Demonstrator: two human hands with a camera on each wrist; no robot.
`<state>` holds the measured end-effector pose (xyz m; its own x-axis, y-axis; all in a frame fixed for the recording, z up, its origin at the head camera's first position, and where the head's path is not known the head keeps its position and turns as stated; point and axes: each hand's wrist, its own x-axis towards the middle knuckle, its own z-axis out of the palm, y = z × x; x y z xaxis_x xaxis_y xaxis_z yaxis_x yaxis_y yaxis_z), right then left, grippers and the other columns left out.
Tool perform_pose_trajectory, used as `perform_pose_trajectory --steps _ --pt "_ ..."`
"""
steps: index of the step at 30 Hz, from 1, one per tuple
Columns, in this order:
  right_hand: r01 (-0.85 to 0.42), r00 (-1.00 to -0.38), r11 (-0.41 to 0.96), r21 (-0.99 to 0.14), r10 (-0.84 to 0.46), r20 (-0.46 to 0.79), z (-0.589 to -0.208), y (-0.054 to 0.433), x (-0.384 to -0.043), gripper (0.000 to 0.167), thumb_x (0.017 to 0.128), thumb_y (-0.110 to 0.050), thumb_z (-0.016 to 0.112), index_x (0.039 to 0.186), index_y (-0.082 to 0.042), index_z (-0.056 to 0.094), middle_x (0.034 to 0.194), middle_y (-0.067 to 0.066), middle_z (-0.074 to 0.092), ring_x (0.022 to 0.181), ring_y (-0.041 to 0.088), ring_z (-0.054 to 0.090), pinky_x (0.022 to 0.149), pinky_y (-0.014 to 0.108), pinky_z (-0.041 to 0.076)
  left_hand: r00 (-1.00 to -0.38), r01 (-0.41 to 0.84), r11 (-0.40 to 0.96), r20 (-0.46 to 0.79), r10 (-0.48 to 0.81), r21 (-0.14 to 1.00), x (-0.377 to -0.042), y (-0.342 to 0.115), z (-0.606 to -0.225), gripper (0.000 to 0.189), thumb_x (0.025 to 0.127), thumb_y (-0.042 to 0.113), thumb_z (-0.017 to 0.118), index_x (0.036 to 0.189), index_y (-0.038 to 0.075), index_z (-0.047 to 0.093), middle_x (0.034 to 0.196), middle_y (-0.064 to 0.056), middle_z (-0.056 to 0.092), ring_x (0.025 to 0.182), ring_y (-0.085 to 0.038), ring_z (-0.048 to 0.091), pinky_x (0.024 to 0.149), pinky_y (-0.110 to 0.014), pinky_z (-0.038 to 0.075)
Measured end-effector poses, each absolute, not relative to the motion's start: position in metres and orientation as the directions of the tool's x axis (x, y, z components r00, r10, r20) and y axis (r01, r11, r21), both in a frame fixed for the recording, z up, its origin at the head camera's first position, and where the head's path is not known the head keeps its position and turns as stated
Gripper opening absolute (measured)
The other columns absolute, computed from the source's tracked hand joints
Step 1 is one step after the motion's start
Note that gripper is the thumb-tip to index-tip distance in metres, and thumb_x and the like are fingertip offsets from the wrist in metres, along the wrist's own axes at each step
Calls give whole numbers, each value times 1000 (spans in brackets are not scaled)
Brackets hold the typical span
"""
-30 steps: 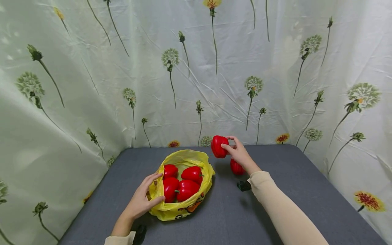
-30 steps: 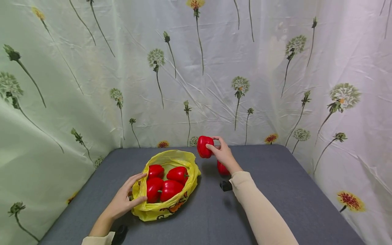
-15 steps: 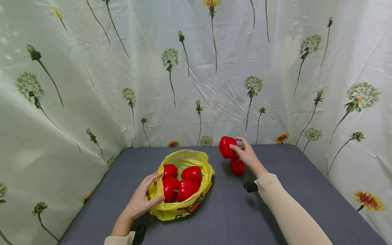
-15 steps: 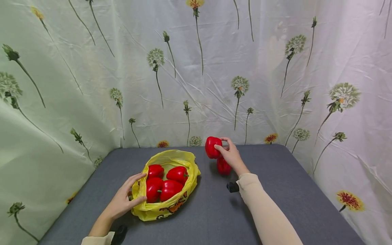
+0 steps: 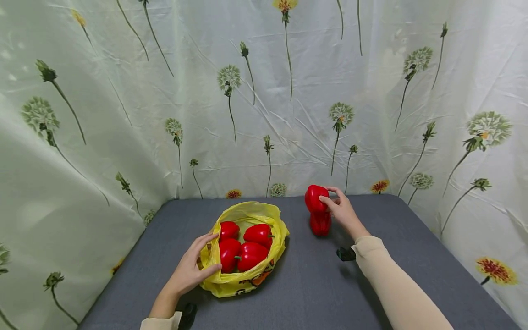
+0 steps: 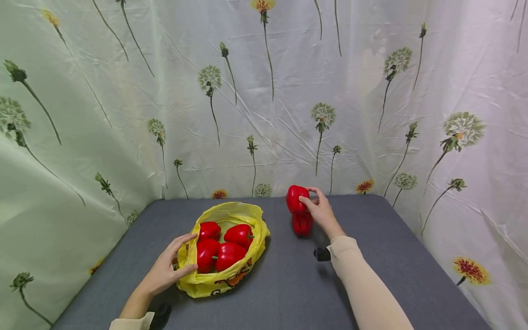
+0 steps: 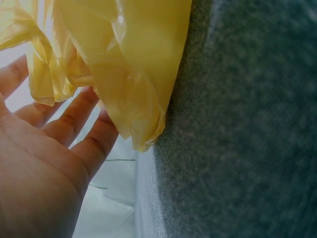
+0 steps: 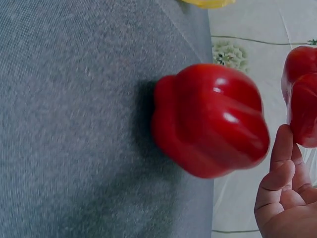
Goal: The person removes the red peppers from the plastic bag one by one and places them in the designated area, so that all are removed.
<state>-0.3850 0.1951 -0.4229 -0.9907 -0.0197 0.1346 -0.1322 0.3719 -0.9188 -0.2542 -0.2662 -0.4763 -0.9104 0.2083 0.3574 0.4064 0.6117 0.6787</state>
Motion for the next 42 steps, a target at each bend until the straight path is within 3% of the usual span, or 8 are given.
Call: perform_pose_trajectory --steps 19,29,42 --pt "-93 -991 426 -900 44 123 -433 225 -383 62 109 -44 57 159 -11 41 119 24 69 93 17 71 83 41 56 -914 400 601 347 210 692 -254 -266 -476 75 89 34 84 155 13 55 159 -20 50 144 -50 49 104 -76 49" --pt "-75 -990 413 -908 76 117 -439 235 -379 66 109 -47 56 161 -10 39 124 28 68 89 7 70 82 41 55 -907 414 600 361 216 685 -254 -266 -477 75 89 33 85 155 12 56 158 -20 51 143 -49 50 104 -75 49" --pt "-42 -989 402 -915 112 94 -446 248 -376 66 109 -49 56 162 -13 39 114 16 70 83 1 67 82 37 53 -900 429 598 375 221 677 -253 -266 -476 74 89 31 84 154 10 56 158 -20 52 143 -50 51 100 -73 51"
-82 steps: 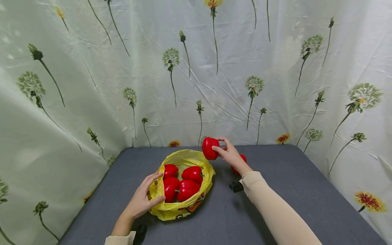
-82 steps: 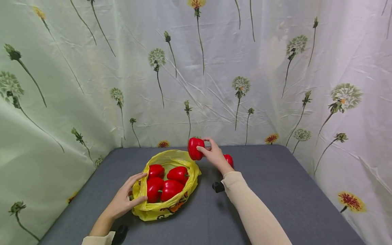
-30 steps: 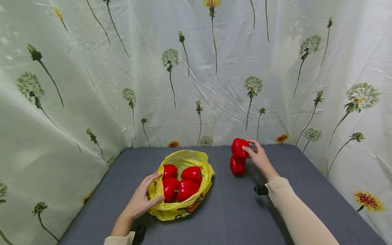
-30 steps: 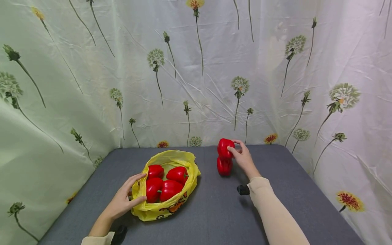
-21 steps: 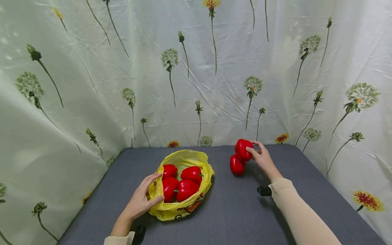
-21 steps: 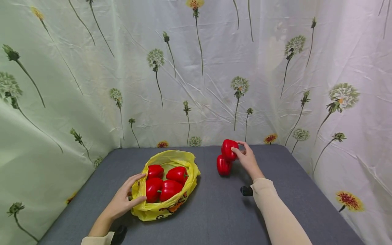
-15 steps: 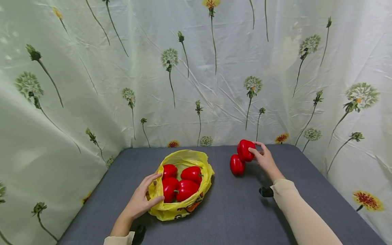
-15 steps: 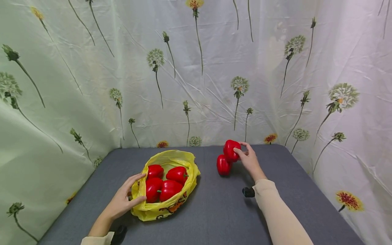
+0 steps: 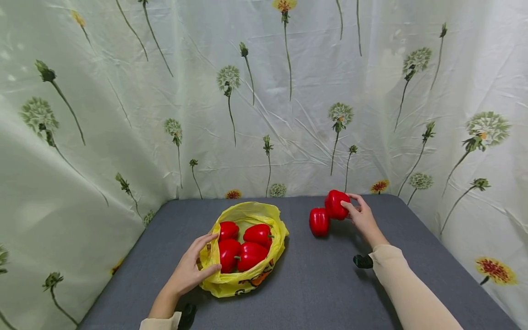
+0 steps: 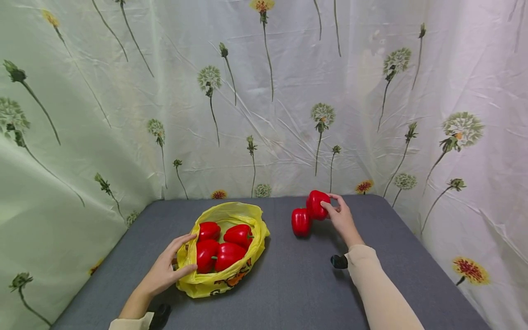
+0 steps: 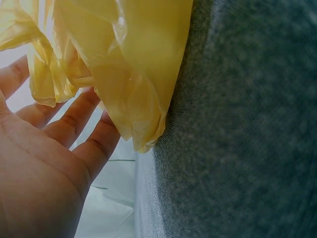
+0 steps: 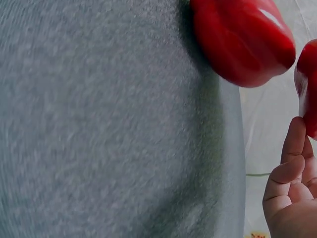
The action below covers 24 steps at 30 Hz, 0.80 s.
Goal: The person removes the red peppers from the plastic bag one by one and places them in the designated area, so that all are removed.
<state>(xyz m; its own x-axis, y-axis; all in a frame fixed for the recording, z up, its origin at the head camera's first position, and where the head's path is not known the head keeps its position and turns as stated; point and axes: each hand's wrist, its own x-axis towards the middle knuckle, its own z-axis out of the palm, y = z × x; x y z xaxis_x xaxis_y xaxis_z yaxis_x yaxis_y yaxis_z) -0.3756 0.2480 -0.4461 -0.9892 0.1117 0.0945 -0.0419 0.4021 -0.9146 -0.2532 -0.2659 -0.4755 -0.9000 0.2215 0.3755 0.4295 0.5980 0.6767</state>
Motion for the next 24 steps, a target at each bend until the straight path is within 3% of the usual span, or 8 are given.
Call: perform_pose_trajectory --steps 4,7,11,14,24 --pt "-35 -989 399 -916 115 88 -447 253 -372 66 109 -48 56 162 -11 39 109 10 72 80 -2 66 79 35 51 -900 429 598 375 222 677 -254 -266 -477 74 89 31 84 154 10 56 158 -20 52 143 -50 51 100 -72 52" --pt "-31 -989 415 -909 118 88 -449 258 -371 66 110 -47 55 162 -10 38 113 14 72 81 -1 66 79 35 51 -900 430 598 376 221 677 -254 -267 -478 73 89 31 84 153 9 57 157 -21 52 143 -50 51 101 -73 51" --pt "-17 -988 444 -896 127 82 -457 263 -369 66 110 -47 54 161 -7 38 123 26 67 91 12 66 78 34 52 -900 429 601 378 217 674 -254 -267 -479 73 89 32 84 153 9 57 157 -20 53 143 -50 51 102 -74 50" --pt "4 -989 455 -890 134 64 -464 268 -366 66 110 -47 54 160 -7 38 125 28 65 96 21 65 77 34 53 -899 431 604 380 219 671 -254 -267 -480 73 89 32 84 153 10 57 157 -19 53 143 -49 51 103 -74 49" --pt "28 -994 502 -865 102 27 -472 279 -362 68 110 -49 52 160 -6 38 123 27 65 88 16 70 74 33 53 -898 435 586 374 231 683 -255 -268 -478 73 89 30 84 155 13 56 157 -19 52 142 -48 51 100 -71 53"
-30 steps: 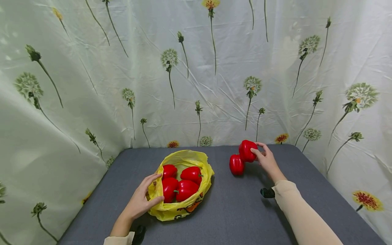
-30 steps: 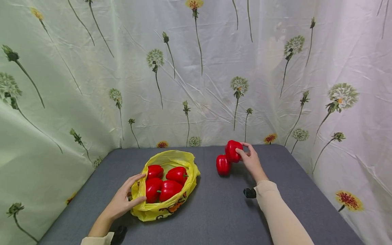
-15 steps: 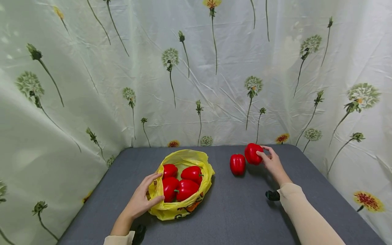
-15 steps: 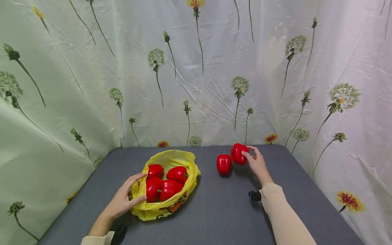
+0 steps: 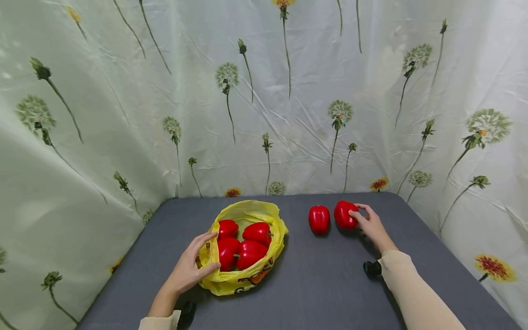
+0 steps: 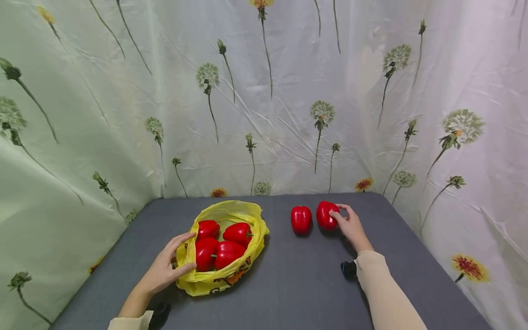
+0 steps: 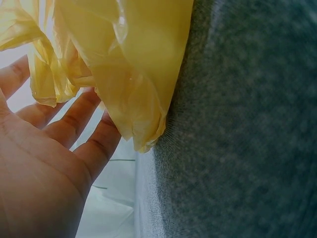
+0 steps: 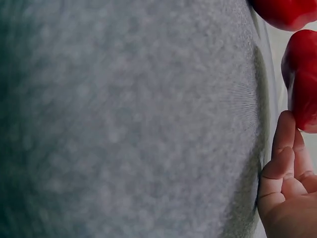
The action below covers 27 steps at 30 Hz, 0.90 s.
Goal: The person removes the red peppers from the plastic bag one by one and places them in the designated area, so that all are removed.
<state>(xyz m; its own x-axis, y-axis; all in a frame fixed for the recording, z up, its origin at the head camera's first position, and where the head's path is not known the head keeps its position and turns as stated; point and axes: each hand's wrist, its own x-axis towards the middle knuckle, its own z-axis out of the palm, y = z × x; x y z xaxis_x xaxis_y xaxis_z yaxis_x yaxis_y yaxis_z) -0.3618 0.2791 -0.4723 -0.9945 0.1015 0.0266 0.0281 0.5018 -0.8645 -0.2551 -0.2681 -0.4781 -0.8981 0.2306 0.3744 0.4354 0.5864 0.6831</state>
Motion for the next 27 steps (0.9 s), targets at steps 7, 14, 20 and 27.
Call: perform_pose_trajectory --steps 7,14,20,27 --pt "-1 -999 541 -841 36 25 -473 274 -362 67 110 -47 56 159 -3 39 135 34 62 98 24 72 77 31 54 -899 433 597 375 227 676 -255 -271 -478 74 89 31 84 155 15 55 157 -18 52 142 -47 51 103 -74 50" --pt "-14 -1000 558 -830 0 17 -470 279 -360 66 111 -44 55 158 -2 37 143 36 56 109 35 71 82 31 55 -898 434 600 372 234 672 -257 -268 -478 74 90 33 84 156 17 55 158 -18 51 142 -47 51 102 -73 51" --pt "2 -1000 563 -826 -17 -14 -470 281 -362 68 111 -46 54 159 -2 36 143 36 56 109 35 71 87 34 58 -904 424 595 363 227 683 -256 -268 -478 75 88 33 85 155 15 56 157 -19 52 141 -48 52 102 -74 51" --pt "4 -999 564 -826 -34 -28 -470 282 -363 67 111 -45 54 158 -2 35 140 36 59 108 33 71 96 44 60 -902 428 593 368 228 682 -255 -268 -477 74 89 32 84 155 15 56 157 -20 51 141 -49 52 101 -74 51"
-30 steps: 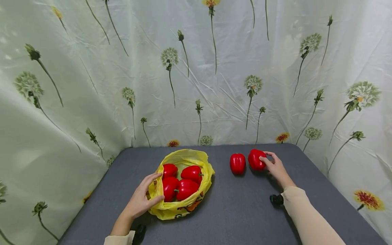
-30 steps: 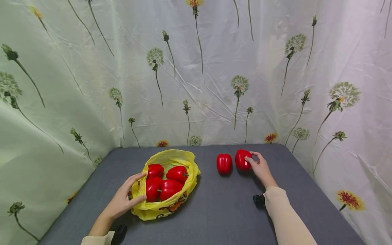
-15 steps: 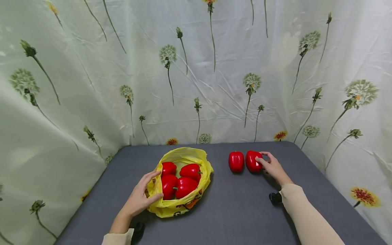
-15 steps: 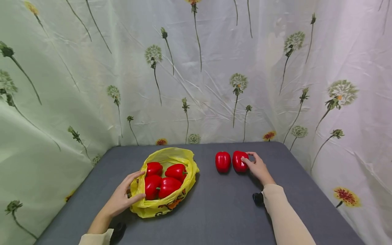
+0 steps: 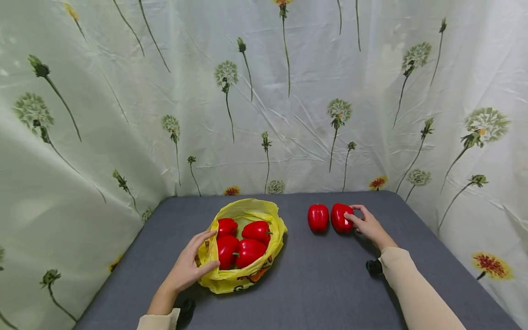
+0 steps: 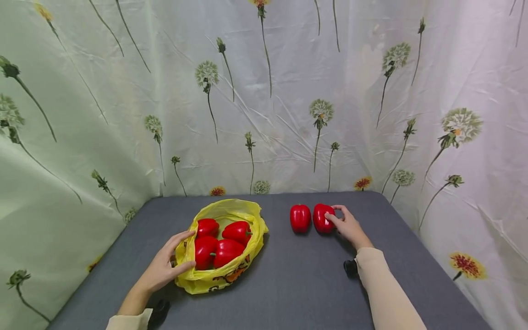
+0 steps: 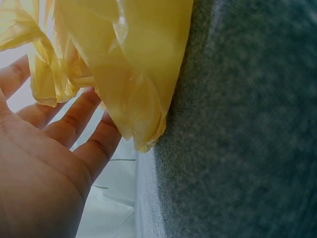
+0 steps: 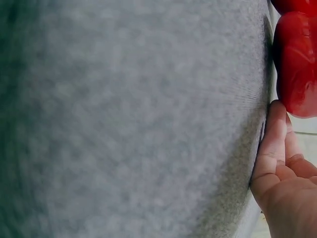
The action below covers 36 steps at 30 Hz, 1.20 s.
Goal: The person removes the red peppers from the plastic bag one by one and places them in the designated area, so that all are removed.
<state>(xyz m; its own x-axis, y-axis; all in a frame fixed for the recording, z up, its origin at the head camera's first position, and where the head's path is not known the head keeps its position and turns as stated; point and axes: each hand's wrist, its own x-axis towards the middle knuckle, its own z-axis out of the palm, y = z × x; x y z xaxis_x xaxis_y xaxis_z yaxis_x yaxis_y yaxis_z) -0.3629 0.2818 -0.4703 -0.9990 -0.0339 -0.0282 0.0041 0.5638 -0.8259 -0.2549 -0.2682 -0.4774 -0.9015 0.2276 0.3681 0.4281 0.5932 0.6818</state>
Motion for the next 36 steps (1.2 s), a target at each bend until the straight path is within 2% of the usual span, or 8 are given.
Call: perform_pose_trajectory --steps 9,17,19,26,36 --pt "7 -998 557 -831 -53 -45 -469 281 -361 68 112 -45 53 159 -1 31 142 36 54 117 39 66 105 53 58 -905 421 590 361 224 689 -255 -268 -476 74 88 33 84 155 15 56 158 -19 51 142 -48 51 102 -74 51" --pt "1 -996 542 -840 -76 -50 -469 282 -359 70 112 -44 52 161 -1 26 155 37 43 132 48 57 111 56 53 -898 435 598 376 230 673 -255 -269 -477 74 89 32 84 155 14 56 158 -19 51 142 -48 51 101 -74 51" --pt "-3 -996 540 -841 -78 -46 -469 283 -359 70 113 -44 52 161 0 26 155 37 44 132 47 58 111 56 53 -896 438 599 379 231 671 -255 -269 -477 74 89 32 84 155 14 56 158 -19 51 142 -48 51 101 -74 51" --pt "-3 -997 565 -825 -67 -42 -473 282 -361 68 112 -42 55 158 0 29 135 31 59 120 38 64 108 54 54 -897 437 590 378 230 679 -254 -269 -478 74 89 31 84 155 14 55 157 -19 51 143 -49 50 103 -76 49" --pt "10 -996 536 -844 -68 -55 -472 283 -361 72 112 -44 55 160 1 26 145 34 54 129 43 61 114 59 50 -897 435 597 377 229 674 -255 -269 -476 73 89 32 84 155 15 56 157 -19 52 143 -48 50 104 -75 49"
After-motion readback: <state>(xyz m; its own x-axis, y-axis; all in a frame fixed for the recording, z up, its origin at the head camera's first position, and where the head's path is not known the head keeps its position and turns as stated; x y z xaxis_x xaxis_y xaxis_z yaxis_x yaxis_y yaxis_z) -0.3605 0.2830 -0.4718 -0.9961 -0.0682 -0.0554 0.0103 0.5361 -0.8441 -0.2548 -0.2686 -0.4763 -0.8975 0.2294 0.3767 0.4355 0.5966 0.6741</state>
